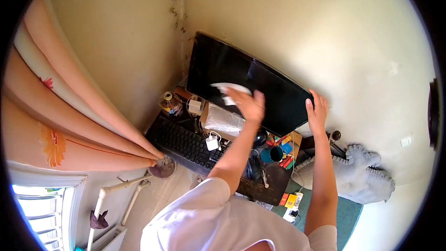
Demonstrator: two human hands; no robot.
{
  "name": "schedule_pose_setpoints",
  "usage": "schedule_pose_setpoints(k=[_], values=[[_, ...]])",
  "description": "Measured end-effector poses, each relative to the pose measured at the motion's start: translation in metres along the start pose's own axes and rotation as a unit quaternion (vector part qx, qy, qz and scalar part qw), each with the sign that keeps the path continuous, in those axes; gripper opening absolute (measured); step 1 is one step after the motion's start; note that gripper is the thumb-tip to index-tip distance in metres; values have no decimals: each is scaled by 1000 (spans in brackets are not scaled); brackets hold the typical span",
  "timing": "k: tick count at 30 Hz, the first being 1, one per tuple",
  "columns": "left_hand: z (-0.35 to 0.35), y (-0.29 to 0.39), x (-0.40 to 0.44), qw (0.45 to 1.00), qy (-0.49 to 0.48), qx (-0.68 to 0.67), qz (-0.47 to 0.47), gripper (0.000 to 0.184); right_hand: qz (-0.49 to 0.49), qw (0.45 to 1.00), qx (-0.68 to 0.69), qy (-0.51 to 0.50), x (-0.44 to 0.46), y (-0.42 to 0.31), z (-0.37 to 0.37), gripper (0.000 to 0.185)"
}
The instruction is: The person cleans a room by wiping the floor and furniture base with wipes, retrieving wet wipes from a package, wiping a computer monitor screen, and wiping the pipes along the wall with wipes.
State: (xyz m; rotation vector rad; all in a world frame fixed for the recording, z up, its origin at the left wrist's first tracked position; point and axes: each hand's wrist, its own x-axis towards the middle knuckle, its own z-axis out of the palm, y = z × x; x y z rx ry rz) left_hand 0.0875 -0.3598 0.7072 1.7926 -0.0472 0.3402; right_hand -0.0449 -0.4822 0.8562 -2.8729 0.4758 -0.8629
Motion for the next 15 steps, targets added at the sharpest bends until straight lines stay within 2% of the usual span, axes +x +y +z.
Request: schedule_pose_setpoints(k=[1,2,3,5,7,9,11,12,14,15], values=[[-5,17,-32,993,-77,-26,80,105,-11,1000,5,5,0,0,0,37],[-2,24,-60,944,-206,195,170,109,-13,1000,5,0,-1,1,1,37],[-3,27,-72,959,-174,60,216,110,-10,1000,4,-6,0,2,0,37],[3,27,-72,968,-159,70,183,107,-9,1000,0,-11,2,5,-2,37],[-8,23,-33,974,-138,119,138,107,-21,1000,5,-9,1,5,-1,38],[-22,12,20,989,-34,117,87,99,-18,1000,-2,-6,-1,4,-2,39],[-23,-13,59,995,98,-27,-19,90,-15,1000,-4,-8,-2,0,-4,40],[-18,-20,61,991,126,-14,-34,89,-10,1000,-3,-8,-3,1,-4,40],[-4,-8,25,999,48,1,-11,100,3,1000,8,-12,-3,-1,-2,41],[-4,6,-3,998,-32,29,54,104,0,1000,10,-16,-2,2,-2,41]])
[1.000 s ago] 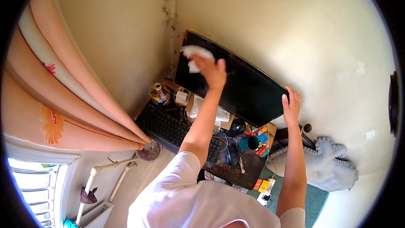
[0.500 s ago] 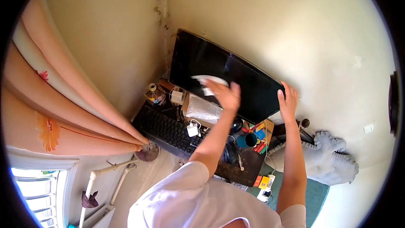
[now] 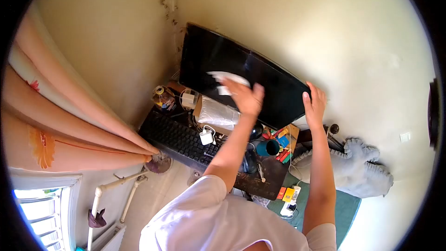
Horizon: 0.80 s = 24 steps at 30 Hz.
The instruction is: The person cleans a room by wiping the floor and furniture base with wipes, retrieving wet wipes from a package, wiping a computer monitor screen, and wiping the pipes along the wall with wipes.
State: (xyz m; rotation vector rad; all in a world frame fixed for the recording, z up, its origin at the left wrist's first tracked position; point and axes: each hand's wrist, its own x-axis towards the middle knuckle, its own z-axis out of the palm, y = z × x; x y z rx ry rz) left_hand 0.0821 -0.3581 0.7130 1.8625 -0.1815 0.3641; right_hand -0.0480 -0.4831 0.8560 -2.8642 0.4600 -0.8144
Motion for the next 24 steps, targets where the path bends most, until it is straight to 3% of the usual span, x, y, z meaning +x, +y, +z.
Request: schedule_pose_setpoints(k=[1,3,5,6,9,11,13,14,16,17,18,21,24], values=[[-2,16,-27,994,-79,26,64,108,-2,1000,-4,3,0,5,0,40],[1,16,-59,967,-127,62,211,110,-11,1000,-5,-1,0,2,2,39],[0,3,-45,972,-162,77,151,108,-24,1000,-10,4,2,-2,-2,41],[-6,-5,-26,978,-114,90,149,107,-27,1000,-11,3,3,-3,-2,43],[-24,-50,46,996,79,-24,18,102,-15,1000,-6,7,3,-4,0,43],[-17,-107,80,966,179,-116,-144,97,-16,1000,-14,10,2,-3,0,43],[-26,-117,84,951,170,-138,-218,93,-22,999,-33,8,0,-7,-2,43],[-23,-115,76,959,172,-119,-190,92,-20,999,-34,9,-1,-6,-3,43],[-14,-90,49,947,136,-138,-255,89,-9,1000,-8,1,0,-5,-1,43],[1,-85,29,948,50,-60,-308,87,-11,1000,-4,0,-1,-5,-1,43],[8,-60,6,951,12,-61,-302,89,-18,1000,-10,7,0,-5,0,43],[30,-2,-73,988,-40,-108,-101,96,-26,999,-23,15,1,-4,2,43],[20,21,-52,998,-12,-29,49,95,-33,999,-19,11,1,6,2,42]])
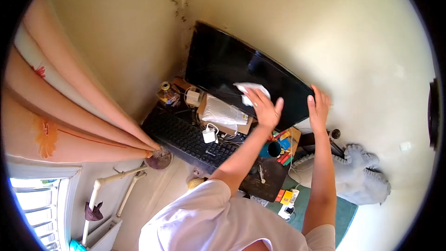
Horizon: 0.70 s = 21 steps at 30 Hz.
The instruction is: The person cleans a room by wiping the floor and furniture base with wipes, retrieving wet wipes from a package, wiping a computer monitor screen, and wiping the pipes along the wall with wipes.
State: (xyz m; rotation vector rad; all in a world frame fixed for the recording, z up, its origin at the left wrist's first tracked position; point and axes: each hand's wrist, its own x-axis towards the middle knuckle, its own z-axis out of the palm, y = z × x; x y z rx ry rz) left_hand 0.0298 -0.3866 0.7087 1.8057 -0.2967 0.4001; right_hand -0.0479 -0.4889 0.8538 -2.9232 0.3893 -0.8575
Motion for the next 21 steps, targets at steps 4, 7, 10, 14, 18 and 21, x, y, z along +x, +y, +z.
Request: schedule_pose_setpoints(k=[4,7,10,14,18,21], values=[[-40,-15,110,992,99,65,40,96,9,1000,12,0,1,-4,-4,40],[-23,-9,106,988,118,60,76,100,26,999,23,-1,1,-4,-8,40],[-24,37,46,912,-293,229,175,104,27,995,92,-30,4,4,-12,45],[18,-10,-7,775,-369,74,507,97,34,988,126,-77,4,7,-22,48],[-5,-19,56,784,-393,128,463,104,38,987,120,-102,5,8,-25,50],[-65,-3,103,914,-191,301,194,109,50,980,155,-112,7,8,-27,54]])
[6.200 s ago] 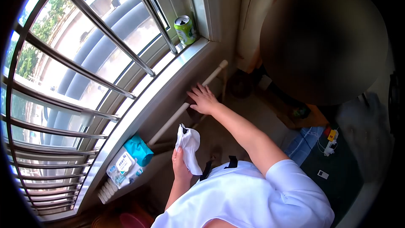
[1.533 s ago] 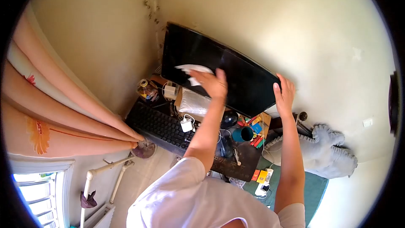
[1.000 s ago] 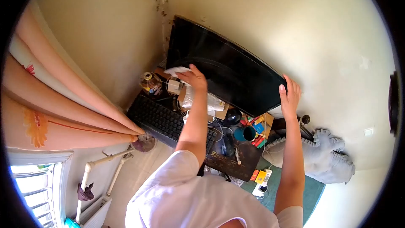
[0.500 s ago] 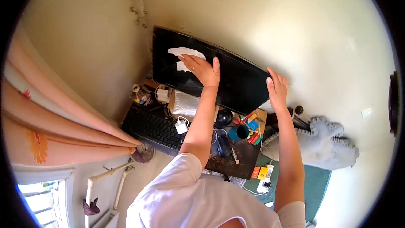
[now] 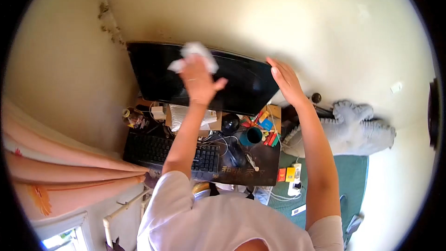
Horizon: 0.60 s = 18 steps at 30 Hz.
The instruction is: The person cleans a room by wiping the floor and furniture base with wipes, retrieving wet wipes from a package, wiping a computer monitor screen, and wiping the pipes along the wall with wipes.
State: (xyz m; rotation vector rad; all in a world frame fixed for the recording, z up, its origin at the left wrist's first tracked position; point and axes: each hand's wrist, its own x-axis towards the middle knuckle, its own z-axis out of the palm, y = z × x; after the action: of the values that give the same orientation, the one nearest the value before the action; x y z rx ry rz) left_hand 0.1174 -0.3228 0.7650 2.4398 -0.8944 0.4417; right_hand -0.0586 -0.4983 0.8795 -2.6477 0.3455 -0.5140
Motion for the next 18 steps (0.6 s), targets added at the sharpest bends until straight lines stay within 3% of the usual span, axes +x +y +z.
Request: schedule_pose_setpoints(k=[2,4,7,9,11,14,16,18], values=[[36,-22,-7,978,197,34,-69,107,11,1000,2,6,-3,-1,0,56],[51,-2,-12,975,213,-37,-44,109,12,1000,-2,6,-2,-1,-3,58],[70,56,-25,989,118,-19,84,106,58,995,75,-15,0,1,-7,65],[75,93,-31,970,10,-33,242,106,77,989,120,-43,2,2,-10,71],[84,109,-36,914,66,-16,400,104,97,986,131,-31,1,1,-9,73],[81,103,-39,855,-18,-14,518,105,99,985,136,-39,-2,6,-10,73],[89,72,-35,839,-55,-74,537,106,92,985,143,-41,-1,7,-7,73],[93,29,-29,775,-234,-152,567,107,64,993,90,-39,1,4,-7,72]])
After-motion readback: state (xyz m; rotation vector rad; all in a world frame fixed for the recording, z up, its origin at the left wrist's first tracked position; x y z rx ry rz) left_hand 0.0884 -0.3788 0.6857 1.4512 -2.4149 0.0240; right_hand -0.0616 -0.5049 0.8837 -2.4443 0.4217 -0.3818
